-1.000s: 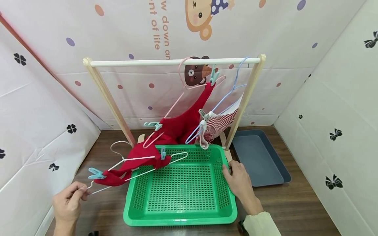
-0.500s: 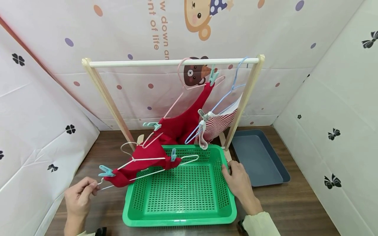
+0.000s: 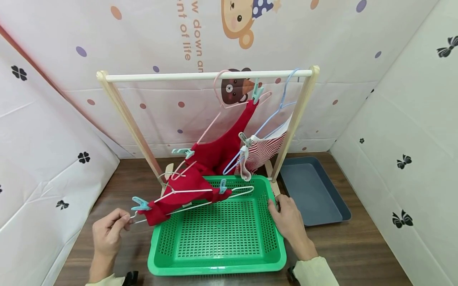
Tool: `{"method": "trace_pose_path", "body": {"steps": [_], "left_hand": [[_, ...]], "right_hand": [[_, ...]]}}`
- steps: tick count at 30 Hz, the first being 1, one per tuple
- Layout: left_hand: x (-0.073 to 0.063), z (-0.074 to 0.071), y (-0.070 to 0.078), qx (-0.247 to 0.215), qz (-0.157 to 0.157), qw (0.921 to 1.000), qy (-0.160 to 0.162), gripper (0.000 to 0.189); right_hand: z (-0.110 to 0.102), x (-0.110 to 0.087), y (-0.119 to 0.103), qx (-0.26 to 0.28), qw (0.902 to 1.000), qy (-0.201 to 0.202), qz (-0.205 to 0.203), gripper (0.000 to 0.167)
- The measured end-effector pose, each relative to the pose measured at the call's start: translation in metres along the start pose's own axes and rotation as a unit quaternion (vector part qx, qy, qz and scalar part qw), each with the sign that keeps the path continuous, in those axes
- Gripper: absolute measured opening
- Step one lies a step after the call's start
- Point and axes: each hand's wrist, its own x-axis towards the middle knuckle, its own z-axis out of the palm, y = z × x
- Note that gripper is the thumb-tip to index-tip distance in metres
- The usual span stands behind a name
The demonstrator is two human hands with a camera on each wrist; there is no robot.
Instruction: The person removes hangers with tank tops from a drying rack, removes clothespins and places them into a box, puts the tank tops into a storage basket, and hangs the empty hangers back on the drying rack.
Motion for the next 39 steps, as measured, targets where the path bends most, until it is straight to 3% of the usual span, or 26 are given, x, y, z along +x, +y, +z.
{"method": "trace_pose_path", "body": {"steps": [8,16,24,39], "left_hand": [[0.007,0.016,-0.001,-0.025,0.032,0.9987,-0.030,0.035],[0.013,0.028,0.002,-0.055,0.036,0.9967,-0.049,0.034],[0.018,0.037,0.006,-0.064,0.025,0.9936,-0.090,0.032],[0.020,0.049,0.006,-0.057,-0.024,0.9851,-0.161,0.028]], "right_hand": [[0.001,0.001,0.001,0.000,1.0000,0.003,0.003,0.029],[0.001,0.000,0.002,0.003,1.0000,-0.001,0.006,0.031],[0.001,0.001,0.002,0.006,0.9999,-0.003,0.010,0.032],[0.001,0.001,0.002,0.005,0.9999,0.001,0.010,0.031]]}}
